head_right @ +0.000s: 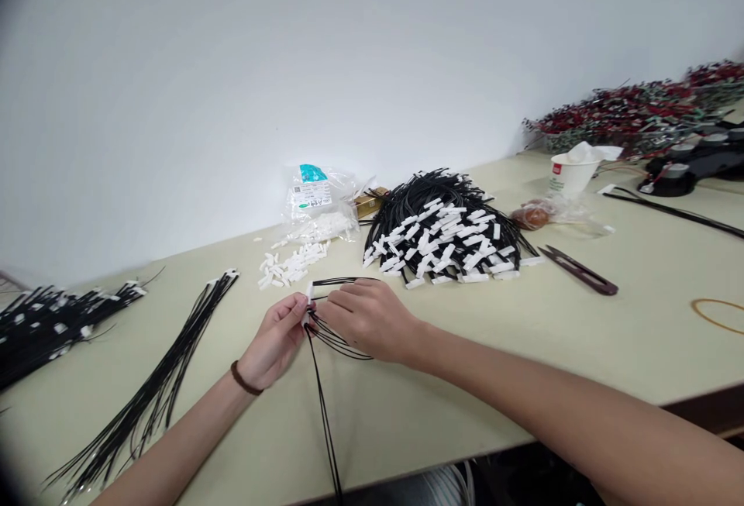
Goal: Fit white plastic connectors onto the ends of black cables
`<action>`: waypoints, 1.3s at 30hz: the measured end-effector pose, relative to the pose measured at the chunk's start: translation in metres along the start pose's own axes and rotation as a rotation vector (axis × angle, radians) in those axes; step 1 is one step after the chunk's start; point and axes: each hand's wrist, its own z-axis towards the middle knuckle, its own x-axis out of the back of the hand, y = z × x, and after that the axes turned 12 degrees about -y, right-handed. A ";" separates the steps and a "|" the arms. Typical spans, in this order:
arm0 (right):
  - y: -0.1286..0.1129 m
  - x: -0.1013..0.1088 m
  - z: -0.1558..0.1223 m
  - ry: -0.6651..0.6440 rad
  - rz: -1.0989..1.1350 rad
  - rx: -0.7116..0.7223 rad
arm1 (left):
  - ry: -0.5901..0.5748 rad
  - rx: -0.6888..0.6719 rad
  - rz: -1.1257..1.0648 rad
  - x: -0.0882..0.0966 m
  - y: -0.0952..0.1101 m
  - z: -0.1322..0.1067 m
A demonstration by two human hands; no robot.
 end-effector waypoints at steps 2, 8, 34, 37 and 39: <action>0.001 0.000 0.000 0.007 0.000 -0.005 | 0.009 0.007 0.002 0.000 0.000 0.000; 0.006 0.001 -0.002 0.046 -0.008 -0.056 | 0.032 -0.001 -0.024 0.002 0.002 0.000; 0.026 0.034 0.008 0.495 -0.226 -0.236 | 0.117 -0.001 -0.074 0.007 0.001 0.002; 0.027 0.038 0.010 0.538 -0.247 -0.239 | 0.122 -0.001 -0.071 0.008 0.001 0.002; 0.028 0.041 0.010 0.551 -0.262 -0.241 | 0.120 -0.001 -0.071 0.009 0.000 0.002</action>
